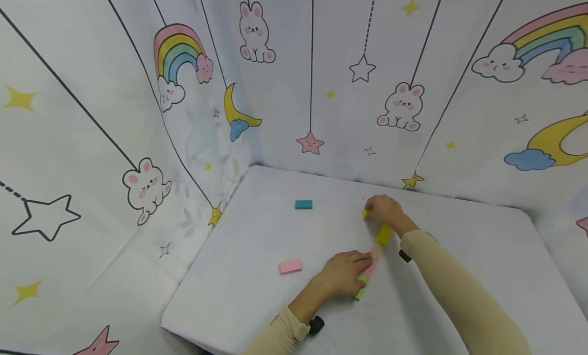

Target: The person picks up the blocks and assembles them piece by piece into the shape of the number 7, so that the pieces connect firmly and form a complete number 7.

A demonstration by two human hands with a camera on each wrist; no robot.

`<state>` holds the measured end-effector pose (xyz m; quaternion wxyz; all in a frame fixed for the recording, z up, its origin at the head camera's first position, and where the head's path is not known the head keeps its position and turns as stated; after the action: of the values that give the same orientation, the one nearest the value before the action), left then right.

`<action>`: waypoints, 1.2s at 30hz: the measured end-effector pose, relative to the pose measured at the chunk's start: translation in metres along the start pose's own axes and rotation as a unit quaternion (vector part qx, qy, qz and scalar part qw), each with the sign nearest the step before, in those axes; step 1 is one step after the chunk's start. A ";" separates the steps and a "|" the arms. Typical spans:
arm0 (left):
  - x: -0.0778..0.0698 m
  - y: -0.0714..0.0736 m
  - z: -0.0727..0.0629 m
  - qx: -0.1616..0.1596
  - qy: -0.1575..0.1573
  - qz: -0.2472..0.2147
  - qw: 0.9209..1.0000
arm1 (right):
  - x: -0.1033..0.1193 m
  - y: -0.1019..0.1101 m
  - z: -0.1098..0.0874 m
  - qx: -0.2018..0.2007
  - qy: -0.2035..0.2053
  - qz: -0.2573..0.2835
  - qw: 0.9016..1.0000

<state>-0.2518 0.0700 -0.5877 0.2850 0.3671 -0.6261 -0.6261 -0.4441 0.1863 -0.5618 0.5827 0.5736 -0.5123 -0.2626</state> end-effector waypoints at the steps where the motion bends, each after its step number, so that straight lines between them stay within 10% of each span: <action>1: 0.000 0.000 0.000 0.001 0.000 0.001 1.000 | -0.001 0.000 0.000 0.002 -0.002 -0.001 1.000; 36: 0.000 0.004 -0.001 -0.008 -0.006 -0.013 1.000 | -0.039 0.016 -0.022 -0.046 -0.036 0.035 0.998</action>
<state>-0.2513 0.0689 -0.5836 0.2762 0.3697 -0.6175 -0.6370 -0.4417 0.2333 -0.5543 0.5984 0.5179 -0.5405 -0.2856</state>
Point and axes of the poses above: each hand's wrist, its own z-axis towards the middle knuckle, its own y-axis out of the back of the hand, x = y × z, the point moved 8 cm from there along z, towards the middle knuckle, and after that the axes turned 6 degrees about y, right-handed, at the moved point
